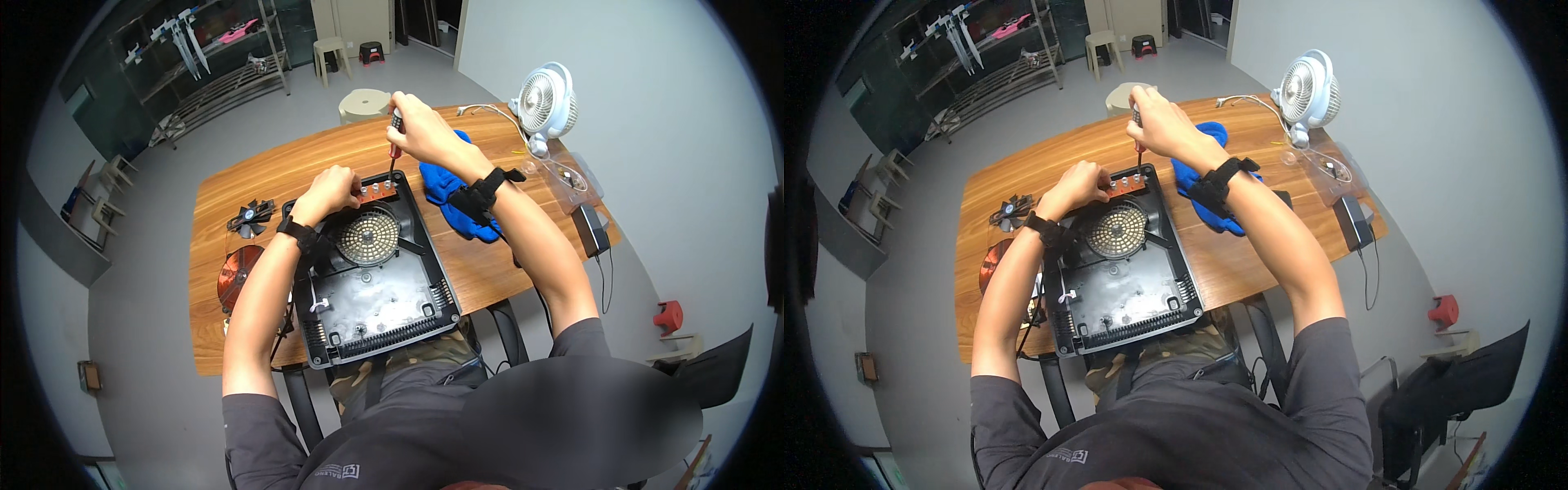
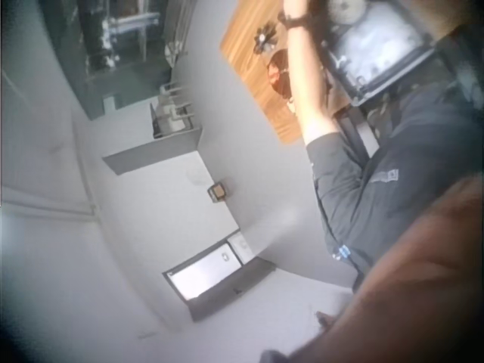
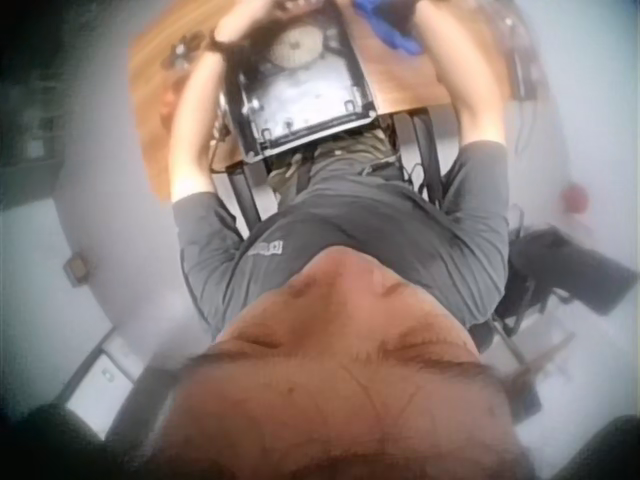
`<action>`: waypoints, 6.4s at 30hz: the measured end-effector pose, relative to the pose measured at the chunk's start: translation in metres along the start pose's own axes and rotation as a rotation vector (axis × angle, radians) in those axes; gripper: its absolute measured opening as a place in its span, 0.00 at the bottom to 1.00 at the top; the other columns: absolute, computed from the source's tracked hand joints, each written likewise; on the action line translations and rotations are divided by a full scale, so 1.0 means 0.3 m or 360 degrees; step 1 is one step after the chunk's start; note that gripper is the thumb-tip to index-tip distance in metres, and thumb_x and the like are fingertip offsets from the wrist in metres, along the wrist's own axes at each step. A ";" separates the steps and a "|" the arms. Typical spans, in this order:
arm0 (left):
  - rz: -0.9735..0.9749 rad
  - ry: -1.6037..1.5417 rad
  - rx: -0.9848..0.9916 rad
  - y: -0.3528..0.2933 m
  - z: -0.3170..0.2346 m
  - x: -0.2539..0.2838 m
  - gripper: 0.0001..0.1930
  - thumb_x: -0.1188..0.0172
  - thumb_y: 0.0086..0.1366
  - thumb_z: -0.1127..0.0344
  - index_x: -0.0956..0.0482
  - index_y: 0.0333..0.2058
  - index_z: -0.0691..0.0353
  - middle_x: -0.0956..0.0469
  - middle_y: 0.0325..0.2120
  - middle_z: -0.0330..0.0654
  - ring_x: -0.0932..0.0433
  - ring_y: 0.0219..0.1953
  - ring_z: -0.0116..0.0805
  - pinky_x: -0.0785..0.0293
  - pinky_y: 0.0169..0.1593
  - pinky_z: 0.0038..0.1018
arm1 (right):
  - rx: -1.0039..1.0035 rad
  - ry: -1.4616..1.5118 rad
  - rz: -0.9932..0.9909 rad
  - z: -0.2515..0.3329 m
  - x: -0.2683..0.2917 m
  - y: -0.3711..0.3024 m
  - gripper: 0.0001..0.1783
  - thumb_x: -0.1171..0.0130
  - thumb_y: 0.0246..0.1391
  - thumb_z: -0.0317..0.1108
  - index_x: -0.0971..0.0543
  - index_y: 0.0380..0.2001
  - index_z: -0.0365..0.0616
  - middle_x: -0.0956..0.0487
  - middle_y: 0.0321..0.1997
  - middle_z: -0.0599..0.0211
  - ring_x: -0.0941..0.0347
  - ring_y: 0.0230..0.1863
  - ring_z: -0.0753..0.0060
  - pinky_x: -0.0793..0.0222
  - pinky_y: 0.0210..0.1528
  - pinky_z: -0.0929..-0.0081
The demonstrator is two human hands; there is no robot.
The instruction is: The person disassembles a portable electric stove on a wooden table. They use a screwdriver to remove screws, detach the heating element and fan, and wipe the interior with a blue cloth.
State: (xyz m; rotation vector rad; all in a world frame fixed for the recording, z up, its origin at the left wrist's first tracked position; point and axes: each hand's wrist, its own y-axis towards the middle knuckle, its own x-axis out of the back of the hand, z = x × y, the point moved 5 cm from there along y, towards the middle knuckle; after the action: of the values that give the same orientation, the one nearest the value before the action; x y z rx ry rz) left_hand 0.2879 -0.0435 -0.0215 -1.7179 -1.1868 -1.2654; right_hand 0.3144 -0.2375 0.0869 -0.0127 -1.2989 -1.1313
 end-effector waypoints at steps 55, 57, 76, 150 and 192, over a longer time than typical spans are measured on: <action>0.0148 -0.0047 0.0209 -0.012 -0.028 0.018 0.17 0.25 0.50 0.66 0.13 0.40 0.63 0.14 0.37 0.50 0.15 0.42 0.48 0.21 0.48 0.38 | 0.0071 -0.0233 0.0634 0.052 -0.069 0.116 0.12 0.39 0.52 0.40 0.15 0.36 0.47 0.14 0.36 0.55 0.17 0.43 0.51 0.22 0.43 0.58; 0.0112 -0.0002 0.0130 -0.008 -0.035 0.022 0.17 0.25 0.50 0.66 0.13 0.40 0.63 0.14 0.37 0.51 0.15 0.42 0.48 0.21 0.48 0.38 | 0.0024 -0.0338 0.0511 0.055 -0.059 0.116 0.13 0.40 0.54 0.42 0.15 0.36 0.47 0.14 0.37 0.55 0.17 0.43 0.51 0.22 0.43 0.57; 0.0121 0.0019 0.0114 0.003 -0.038 0.022 0.18 0.24 0.50 0.65 0.13 0.40 0.64 0.14 0.35 0.52 0.14 0.40 0.48 0.21 0.46 0.37 | 0.0057 -0.0511 0.0283 0.042 -0.069 0.114 0.19 0.36 0.57 0.49 0.14 0.38 0.43 0.15 0.43 0.56 0.17 0.47 0.54 0.22 0.47 0.59; 0.0111 0.0018 0.0170 -0.003 -0.048 0.023 0.19 0.24 0.50 0.64 0.13 0.41 0.63 0.13 0.37 0.49 0.14 0.40 0.45 0.21 0.47 0.35 | -0.0058 -0.0281 0.0219 0.023 -0.068 0.090 0.15 0.34 0.51 0.39 0.16 0.38 0.40 0.18 0.47 0.48 0.18 0.48 0.48 0.20 0.46 0.57; 0.0179 -0.0252 0.0022 0.109 -0.197 0.032 0.17 0.31 0.59 0.57 0.13 0.37 0.66 0.13 0.30 0.51 0.13 0.33 0.42 0.19 0.40 0.37 | 0.0013 -0.0184 -0.0018 0.037 -0.041 0.044 0.27 0.31 0.48 0.39 0.28 0.47 0.35 0.22 0.47 0.46 0.20 0.48 0.42 0.23 0.49 0.50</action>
State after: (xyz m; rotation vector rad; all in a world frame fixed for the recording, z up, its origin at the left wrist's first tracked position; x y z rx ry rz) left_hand 0.3002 -0.1052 0.0046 -1.8757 -1.1671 -1.0681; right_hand 0.3166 -0.2166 0.0890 -0.0659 -1.4076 -1.1487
